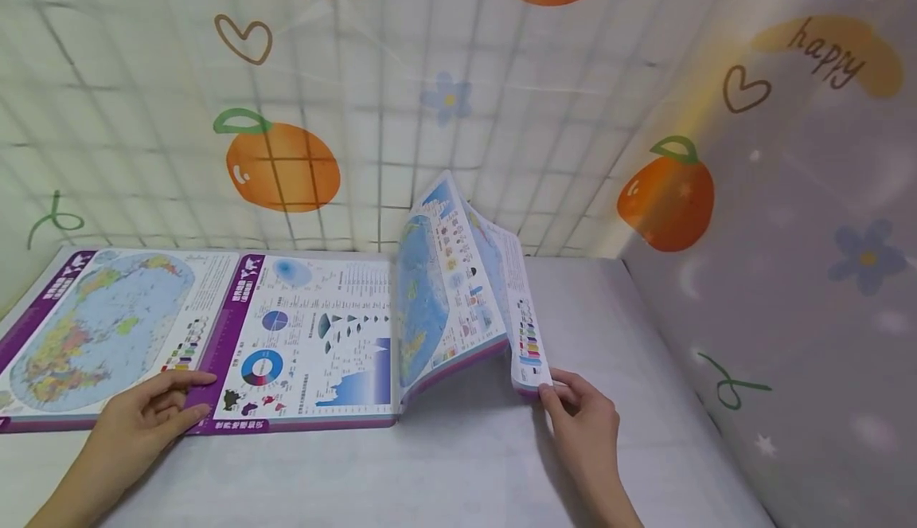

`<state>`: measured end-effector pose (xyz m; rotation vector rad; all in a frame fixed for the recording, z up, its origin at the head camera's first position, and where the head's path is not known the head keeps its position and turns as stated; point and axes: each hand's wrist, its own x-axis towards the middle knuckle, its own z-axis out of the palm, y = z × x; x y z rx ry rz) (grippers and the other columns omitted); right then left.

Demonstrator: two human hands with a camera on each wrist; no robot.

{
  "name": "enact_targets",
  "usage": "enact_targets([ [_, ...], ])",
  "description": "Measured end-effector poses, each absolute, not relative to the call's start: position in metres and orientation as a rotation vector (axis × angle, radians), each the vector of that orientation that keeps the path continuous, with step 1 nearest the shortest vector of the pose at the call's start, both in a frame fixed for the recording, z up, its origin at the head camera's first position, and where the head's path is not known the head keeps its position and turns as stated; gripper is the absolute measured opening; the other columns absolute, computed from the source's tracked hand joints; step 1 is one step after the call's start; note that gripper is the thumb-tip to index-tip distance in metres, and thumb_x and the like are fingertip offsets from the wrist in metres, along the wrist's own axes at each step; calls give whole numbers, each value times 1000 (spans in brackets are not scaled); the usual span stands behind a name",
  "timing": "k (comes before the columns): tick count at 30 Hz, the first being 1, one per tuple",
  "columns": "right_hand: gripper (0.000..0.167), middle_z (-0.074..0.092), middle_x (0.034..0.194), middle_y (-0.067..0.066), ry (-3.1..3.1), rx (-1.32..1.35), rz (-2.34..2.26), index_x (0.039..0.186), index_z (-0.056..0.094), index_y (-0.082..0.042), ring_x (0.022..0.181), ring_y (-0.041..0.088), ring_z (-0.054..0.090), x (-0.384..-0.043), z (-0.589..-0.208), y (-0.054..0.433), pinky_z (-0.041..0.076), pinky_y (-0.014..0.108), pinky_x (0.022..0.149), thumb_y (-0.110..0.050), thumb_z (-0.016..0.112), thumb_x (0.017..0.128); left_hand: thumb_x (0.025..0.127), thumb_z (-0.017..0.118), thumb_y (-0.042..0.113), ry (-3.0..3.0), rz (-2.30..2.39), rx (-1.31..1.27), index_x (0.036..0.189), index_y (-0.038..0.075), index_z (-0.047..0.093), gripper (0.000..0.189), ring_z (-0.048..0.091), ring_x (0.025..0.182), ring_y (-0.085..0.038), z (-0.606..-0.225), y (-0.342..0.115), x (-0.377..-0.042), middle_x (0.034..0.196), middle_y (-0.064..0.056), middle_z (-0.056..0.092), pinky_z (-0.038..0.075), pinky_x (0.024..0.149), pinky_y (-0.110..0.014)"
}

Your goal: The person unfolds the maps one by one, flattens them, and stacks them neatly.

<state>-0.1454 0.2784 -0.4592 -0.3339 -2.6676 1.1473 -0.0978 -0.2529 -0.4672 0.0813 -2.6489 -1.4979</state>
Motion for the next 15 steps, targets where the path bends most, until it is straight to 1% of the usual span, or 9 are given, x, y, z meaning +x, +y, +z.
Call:
enact_targets([
  [5, 29, 81, 106, 7, -2645, -370, 1143, 127, 75, -12, 82, -7, 65, -148, -460, 280, 39, 22, 88, -25, 72, 101, 93, 82, 14, -2639, -1496, 78, 126, 17, 72, 34, 40, 55, -6, -468, -254, -96, 83, -4, 57, 40, 51, -24],
  [8, 28, 81, 106, 8, -2627, -403, 1133, 126, 76, -12, 79, -4, 65, -149, -460, 282, 39, 20, 83, -24, 71, 101, 93, 82, 15, -2632, -1499, 68, 125, 17, 73, 33, 40, 55, -5, -468, -253, -97, 82, -4, 57, 40, 51, -24],
  [11, 28, 81, 106, 9, -2614, -433, 1133, 126, 76, -12, 80, -6, 64, -150, -459, 284, 39, 18, 83, -23, 69, 101, 93, 82, 16, -2637, -1486, 61, 125, 18, 73, 33, 41, 56, -6, -468, -253, -97, 82, -4, 57, 40, 51, -24],
  [15, 28, 81, 107, 9, -2617, -482, 1132, 127, 75, -13, 83, -11, 61, -150, -457, 286, 38, 22, 87, -24, 67, 102, 94, 81, 16, -2645, -1483, 70, 125, 18, 72, 32, 43, 56, -8, -467, -252, -97, 83, -5, 57, 41, 52, -24],
])
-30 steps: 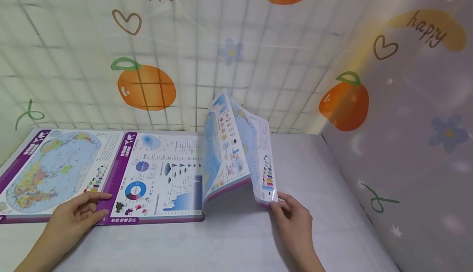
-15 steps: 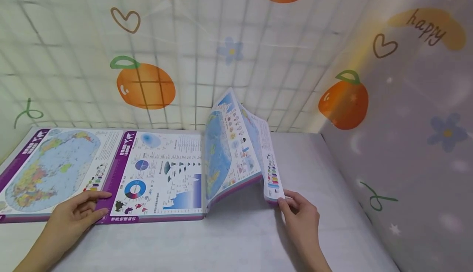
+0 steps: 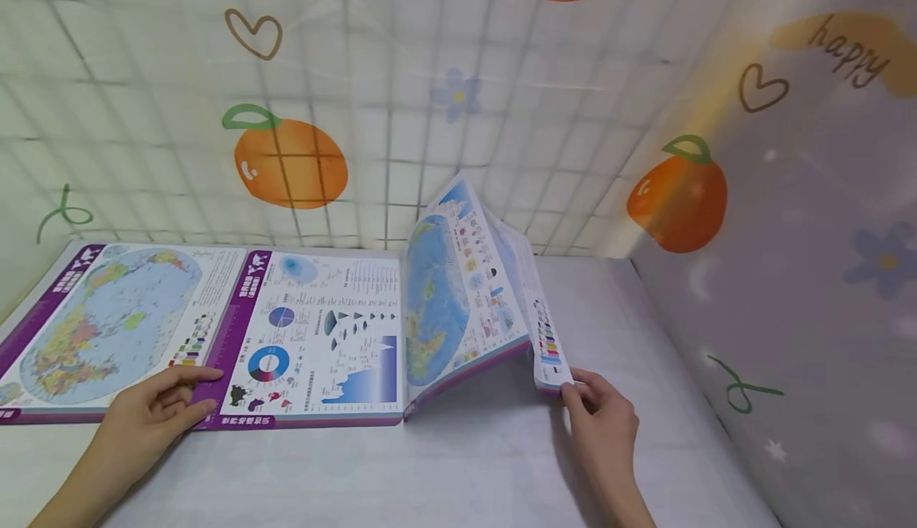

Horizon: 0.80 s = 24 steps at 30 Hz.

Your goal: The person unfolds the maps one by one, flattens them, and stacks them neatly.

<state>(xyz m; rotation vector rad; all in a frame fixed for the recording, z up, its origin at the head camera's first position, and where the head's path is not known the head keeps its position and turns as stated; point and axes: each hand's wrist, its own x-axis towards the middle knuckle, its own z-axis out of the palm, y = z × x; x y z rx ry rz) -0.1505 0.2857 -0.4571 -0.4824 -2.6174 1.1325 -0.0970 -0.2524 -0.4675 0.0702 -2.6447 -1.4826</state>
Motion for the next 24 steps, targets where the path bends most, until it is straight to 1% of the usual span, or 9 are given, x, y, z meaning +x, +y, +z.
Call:
enact_targets([
  [3, 29, 81, 108, 9, -2621, -508, 1135, 128, 74, -13, 84, -12, 59, -150, -455, 287, 38, 25, 89, -24, 67, 102, 94, 81, 16, -2641, -1504, 78, 125, 17, 72, 32, 43, 56, -8, -467, -252, -97, 84, -5, 57, 41, 52, -24],
  [15, 31, 80, 113, 11, -2593, -551, 1115, 131, 74, -12, 95, -8, 57, -155, -458, 299, 36, 25, 89, -24, 64, 103, 94, 81, 16, -2640, -1526, 94, 125, 16, 72, 32, 44, 58, -9, -466, -252, -98, 87, -7, 59, 42, 53, -23],
  [19, 33, 79, 115, 13, -2592, -596, 1100, 133, 72, -11, 98, 0, 59, -158, -460, 304, 35, 28, 89, -25, 64, 104, 94, 81, 16, -2636, -1525, 88, 125, 16, 72, 32, 44, 57, -8, -467, -252, -97, 86, -6, 59, 41, 53, -24],
  [21, 33, 79, 115, 13, -2591, -619, 1087, 133, 72, -10, 96, 3, 59, -159, -460, 305, 35, 30, 89, -24, 63, 104, 94, 81, 16, -2635, -1523, 86, 125, 16, 72, 32, 43, 56, -8, -467, -252, -97, 85, -6, 59, 41, 52, -24],
  [24, 33, 79, 115, 14, -2581, -641, 1076, 132, 72, -10, 94, 3, 59, -161, -461, 308, 34, 30, 88, -23, 63, 103, 94, 81, 16, -2633, -1524, 92, 124, 16, 72, 32, 43, 56, -9, -466, -252, -97, 84, -6, 58, 41, 52, -24],
])
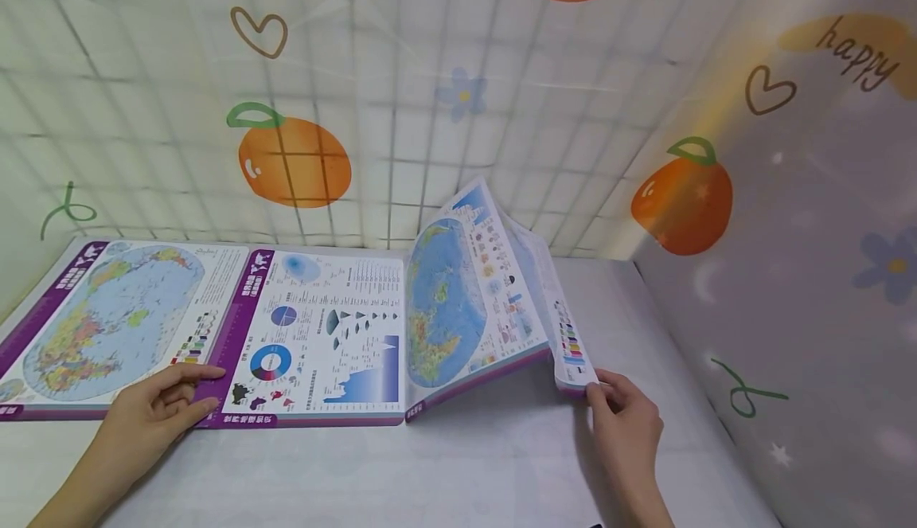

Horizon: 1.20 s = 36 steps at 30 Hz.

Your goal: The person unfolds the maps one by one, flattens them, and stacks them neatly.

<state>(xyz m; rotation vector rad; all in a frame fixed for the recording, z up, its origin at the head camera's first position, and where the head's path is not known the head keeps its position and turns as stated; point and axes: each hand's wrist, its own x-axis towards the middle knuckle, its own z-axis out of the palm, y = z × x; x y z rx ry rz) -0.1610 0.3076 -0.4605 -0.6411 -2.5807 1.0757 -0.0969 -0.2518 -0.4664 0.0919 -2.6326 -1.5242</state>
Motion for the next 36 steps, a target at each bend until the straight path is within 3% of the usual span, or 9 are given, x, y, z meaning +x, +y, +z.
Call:
enact_targets([
  [9, 36, 77, 119, 16, -2565, -686, 1090, 135, 70, -8, 108, 12, 60, -165, -460, 321, 35, 42, 101, -25, 60, 105, 95, 80, 16, -2638, -1516, 88, 125, 17, 72, 31, 44, 56, -10, -467, -252, -97, 85, -6, 59, 41, 53, -24],
  [15, 36, 77, 120, 17, -2532, -736, 1070, 137, 69, -9, 101, 10, 60, -168, -460, 329, 35, 43, 99, -22, 58, 104, 94, 81, 15, -2638, -1497, 78, 125, 17, 72, 32, 43, 57, -9, -467, -252, -96, 84, -6, 57, 41, 52, -24],
  [19, 39, 74, 125, 19, -2522, -777, 1098, 140, 66, -8, 106, 18, 59, -168, -459, 334, 35, 50, 104, -22, 55, 106, 94, 81, 15, -2641, -1477, 72, 125, 18, 72, 32, 43, 57, -9, -466, -252, -96, 84, -5, 56, 40, 52, -24],
  [24, 40, 73, 129, 19, -2525, -847, 1095, 142, 64, -9, 107, 23, 56, -171, -460, 341, 35, 44, 95, -24, 52, 107, 94, 81, 15, -2648, -1476, 76, 125, 18, 72, 32, 44, 57, -10, -466, -251, -96, 84, -6, 56, 40, 52, -24],
  [31, 44, 67, 140, 19, -2524, -923, 1123, 148, 59, -9, 114, 26, 54, -174, -458, 355, 37, 45, 97, -27, 47, 110, 95, 81, 16, -2660, -1461, 91, 126, 17, 72, 32, 45, 57, -10, -465, -251, -97, 83, -6, 56, 41, 52, -23],
  [36, 44, 66, 140, 18, -2492, -964, 1125, 148, 60, -9, 108, 23, 56, -172, -457, 368, 43, 31, 83, -26, 47, 109, 95, 81, 16, -2658, -1461, 91, 126, 17, 72, 32, 44, 57, -9, -464, -251, -96, 84, -5, 57, 41, 52, -24],
])
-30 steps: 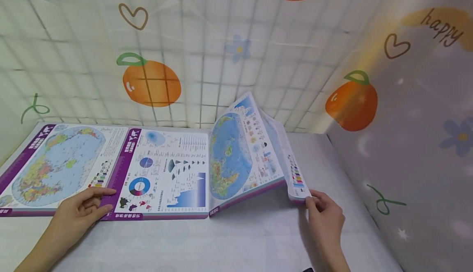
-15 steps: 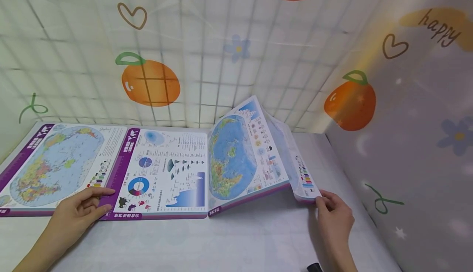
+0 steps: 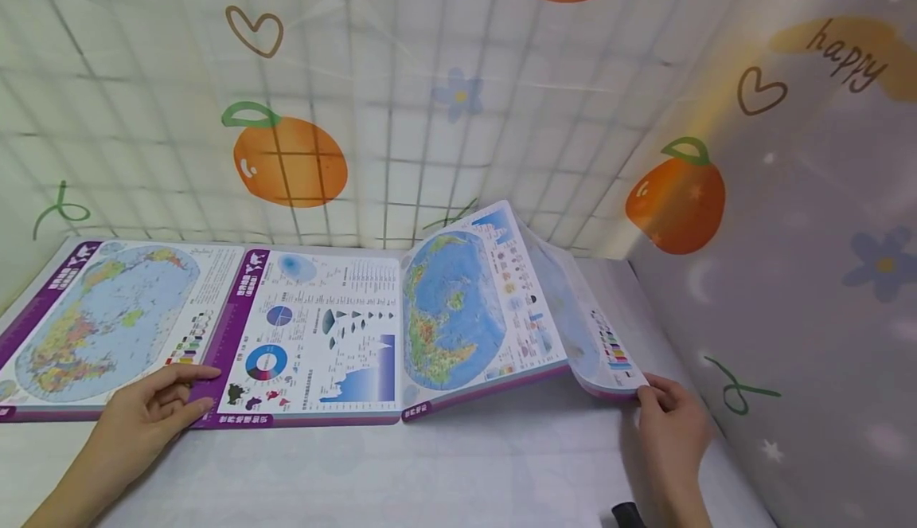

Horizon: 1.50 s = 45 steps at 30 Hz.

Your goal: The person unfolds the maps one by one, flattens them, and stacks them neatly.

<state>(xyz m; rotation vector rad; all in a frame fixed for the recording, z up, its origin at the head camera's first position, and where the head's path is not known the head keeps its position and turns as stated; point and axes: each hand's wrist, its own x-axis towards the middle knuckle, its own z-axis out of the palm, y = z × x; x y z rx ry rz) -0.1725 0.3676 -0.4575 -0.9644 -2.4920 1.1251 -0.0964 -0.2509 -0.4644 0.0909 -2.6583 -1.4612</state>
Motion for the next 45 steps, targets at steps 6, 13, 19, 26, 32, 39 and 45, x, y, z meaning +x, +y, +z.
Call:
enact_targets([
  [6, 42, 74, 121, 11, -2430, -1005, 1125, 143, 65, -8, 89, 9, 58, -171, -456, 383, 41, 22, 65, -24, 52, 107, 95, 80, 17, -2660, -1470, 103, 126, 18, 72, 33, 45, 58, -9, -464, -252, -96, 84, -6, 56, 41, 52, -23],
  [13, 42, 70, 132, 18, -2392, -1038, 1120, 144, 63, -7, 83, 0, 56, -171, -455, 389, 42, 18, 60, -23, 52, 107, 95, 80, 17, -2656, -1474, 102, 126, 18, 72, 32, 45, 58, -9, -466, -252, -97, 83, -5, 55, 41, 52, -23],
  [19, 42, 70, 130, 18, -2350, -1072, 1084, 144, 64, -8, 78, -3, 55, -171, -455, 396, 42, 17, 56, -21, 53, 106, 95, 81, 16, -2651, -1470, 88, 126, 17, 72, 32, 45, 58, -9, -465, -251, -96, 83, -6, 56, 40, 52, -24],
  [26, 45, 62, 145, 21, -2333, -1113, 1079, 149, 59, -10, 88, 7, 57, -172, -457, 407, 40, 16, 55, -20, 50, 107, 94, 81, 15, -2647, -1460, 79, 125, 16, 73, 32, 44, 57, -9, -463, -250, -95, 82, -5, 55, 40, 52, -24],
  [32, 47, 61, 147, 22, -2334, -1133, 1062, 152, 56, -9, 95, 15, 58, -169, -455, 412, 38, 15, 53, -22, 48, 108, 94, 81, 15, -2648, -1480, 86, 125, 15, 72, 32, 44, 57, -9, -462, -249, -95, 83, -5, 56, 41, 52, -24],
  [39, 46, 60, 147, 24, -2334, -1148, 1006, 154, 53, -9, 101, 28, 57, -170, -460, 418, 36, 16, 57, -25, 44, 111, 95, 80, 17, -2662, -1472, 116, 126, 16, 72, 32, 45, 58, -10, -463, -249, -96, 86, -6, 57, 41, 53, -23],
  [45, 46, 62, 143, 27, -2372, -1095, 922, 152, 55, -6, 104, 34, 58, -169, -465, 424, 34, 17, 58, -26, 44, 112, 95, 80, 18, -2655, -1461, 117, 126, 17, 72, 32, 46, 59, -11, -464, -249, -96, 87, -7, 58, 42, 53, -23],
])
